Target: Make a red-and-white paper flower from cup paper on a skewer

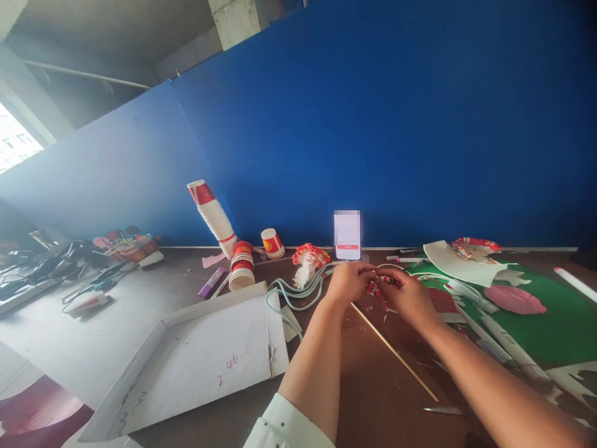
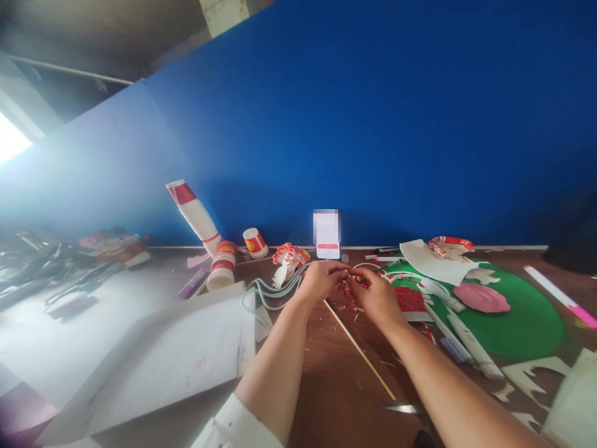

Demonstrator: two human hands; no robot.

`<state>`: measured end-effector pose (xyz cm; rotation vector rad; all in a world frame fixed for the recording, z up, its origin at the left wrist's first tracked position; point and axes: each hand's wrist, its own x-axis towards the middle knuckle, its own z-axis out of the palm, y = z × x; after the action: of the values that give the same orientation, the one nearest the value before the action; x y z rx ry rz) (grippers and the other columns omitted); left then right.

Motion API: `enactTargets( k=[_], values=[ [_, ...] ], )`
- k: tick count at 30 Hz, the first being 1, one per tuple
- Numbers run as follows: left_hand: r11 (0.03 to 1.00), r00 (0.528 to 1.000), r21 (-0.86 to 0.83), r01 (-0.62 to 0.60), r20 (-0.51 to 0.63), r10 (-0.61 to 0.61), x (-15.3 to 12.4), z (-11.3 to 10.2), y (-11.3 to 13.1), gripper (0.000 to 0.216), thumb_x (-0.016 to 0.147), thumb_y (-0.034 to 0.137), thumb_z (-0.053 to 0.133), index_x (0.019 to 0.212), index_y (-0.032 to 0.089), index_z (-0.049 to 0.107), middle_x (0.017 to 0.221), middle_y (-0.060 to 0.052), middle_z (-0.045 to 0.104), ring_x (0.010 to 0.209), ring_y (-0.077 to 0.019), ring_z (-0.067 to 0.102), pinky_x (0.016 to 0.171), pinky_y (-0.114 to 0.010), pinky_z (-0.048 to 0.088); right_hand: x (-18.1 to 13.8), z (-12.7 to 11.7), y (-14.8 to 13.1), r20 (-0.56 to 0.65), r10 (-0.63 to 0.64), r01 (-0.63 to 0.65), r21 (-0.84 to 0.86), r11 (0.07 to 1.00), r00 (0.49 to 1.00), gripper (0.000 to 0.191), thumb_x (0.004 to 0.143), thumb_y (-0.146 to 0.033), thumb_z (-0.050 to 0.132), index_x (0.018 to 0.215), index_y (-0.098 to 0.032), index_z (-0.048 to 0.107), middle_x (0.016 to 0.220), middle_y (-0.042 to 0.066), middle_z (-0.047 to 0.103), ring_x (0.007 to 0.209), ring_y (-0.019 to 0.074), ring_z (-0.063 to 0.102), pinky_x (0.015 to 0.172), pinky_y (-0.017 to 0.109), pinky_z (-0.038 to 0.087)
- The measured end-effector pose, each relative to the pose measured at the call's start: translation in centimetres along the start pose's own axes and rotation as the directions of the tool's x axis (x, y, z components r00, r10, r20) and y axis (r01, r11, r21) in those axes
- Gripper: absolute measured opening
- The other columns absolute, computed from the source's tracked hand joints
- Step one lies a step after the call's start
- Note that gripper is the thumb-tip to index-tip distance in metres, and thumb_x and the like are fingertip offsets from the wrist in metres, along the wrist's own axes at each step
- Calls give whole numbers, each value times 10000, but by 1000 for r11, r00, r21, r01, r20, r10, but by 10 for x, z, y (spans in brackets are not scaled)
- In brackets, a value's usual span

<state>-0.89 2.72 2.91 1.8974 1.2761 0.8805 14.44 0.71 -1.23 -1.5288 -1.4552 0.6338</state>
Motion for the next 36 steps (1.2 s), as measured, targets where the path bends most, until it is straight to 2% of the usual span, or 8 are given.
enactTargets(
  k=[4, 9, 13, 18, 23, 26, 31, 36],
  values=[
    [1000, 1000, -8, 13, -16, -13, 2, 3, -5, 269, 854, 308, 571, 1046, 222, 739, 845, -3, 726, 783, -137, 633, 771, -234, 482, -1, -1, 0, -2, -22, 22, -18, 1000, 1000, 396, 750, -506, 602, 995, -224, 733, 742, 53, 730, 688, 231, 656, 635, 335, 475],
    [996, 999, -86, -14, -47, 10, 4, 6, -12, 278, 840, 331, 591, 1040, 223, 751, 874, -12, 731, 793, -146, 630, 786, -249, 481, 0, -1, 1, -13, -62, 63, 52, 997, 998, 390, 729, -523, 625, 958, -230, 741, 763, 50, 729, 707, 227, 653, 629, 325, 476],
    [987, 998, -157, -17, -59, 8, 7, 9, -17, 277, 832, 331, 596, 1016, 207, 761, 839, -17, 723, 785, -150, 619, 779, -261, 478, 1, -1, 2, -1, -9, 9, 103, 995, 1000, 399, 715, -531, 641, 952, -227, 744, 762, 50, 729, 706, 224, 655, 619, 319, 478],
    [972, 1000, -235, 14, -15, -18, 7, 10, -17, 304, 834, 344, 599, 1028, 166, 750, 758, -11, 694, 695, -130, 581, 702, -248, 470, 2, -1, 0, 16, 30, -32, 134, 990, 999, 392, 699, -542, 657, 915, -226, 742, 778, 42, 734, 729, 226, 660, 658, 323, 483],
    [974, 1000, -226, 21, 1, -22, 6, 8, -14, 310, 843, 325, 594, 1064, 165, 741, 794, -15, 700, 719, -128, 581, 731, -249, 466, -1, -2, -7, 50, 153, -160, 193, 968, 987, 402, 693, -546, 649, 918, -225, 734, 772, 39, 730, 710, 226, 657, 632, 320, 480],
    [978, 1000, -210, 6, 6, -5, 5, 6, -12, 305, 843, 312, 594, 1061, 160, 743, 818, -25, 709, 743, -135, 588, 755, -255, 468, -2, -2, -8, 76, 196, -209, 244, 947, 978, 407, 678, -543, 659, 921, -225, 730, 707, 32, 713, 632, 214, 636, 571, 311, 465],
    [985, 998, -165, -55, 26, 60, 4, 6, -12, 293, 852, 290, 574, 1061, 175, 744, 875, -31, 724, 786, -144, 609, 783, -259, 473, -2, -3, -4, 12, 89, -90, 246, 965, 996, 371, 680, -534, 654, 840, -212, 745, 572, 13, 654, 530, 179, 578, 502, 284, 419],
    [989, 992, -81, -127, 5, 127, 5, 5, -12, 268, 858, 254, 567, 1044, 191, 750, 910, -30, 727, 828, -146, 627, 818, -249, 473, -3, -3, -5, -20, 42, -37, 212, 977, 999, 387, 684, -540, 661, 835, -195, 749, 585, 24, 656, 540, 175, 570, 506, 280, 407]
  ],
)
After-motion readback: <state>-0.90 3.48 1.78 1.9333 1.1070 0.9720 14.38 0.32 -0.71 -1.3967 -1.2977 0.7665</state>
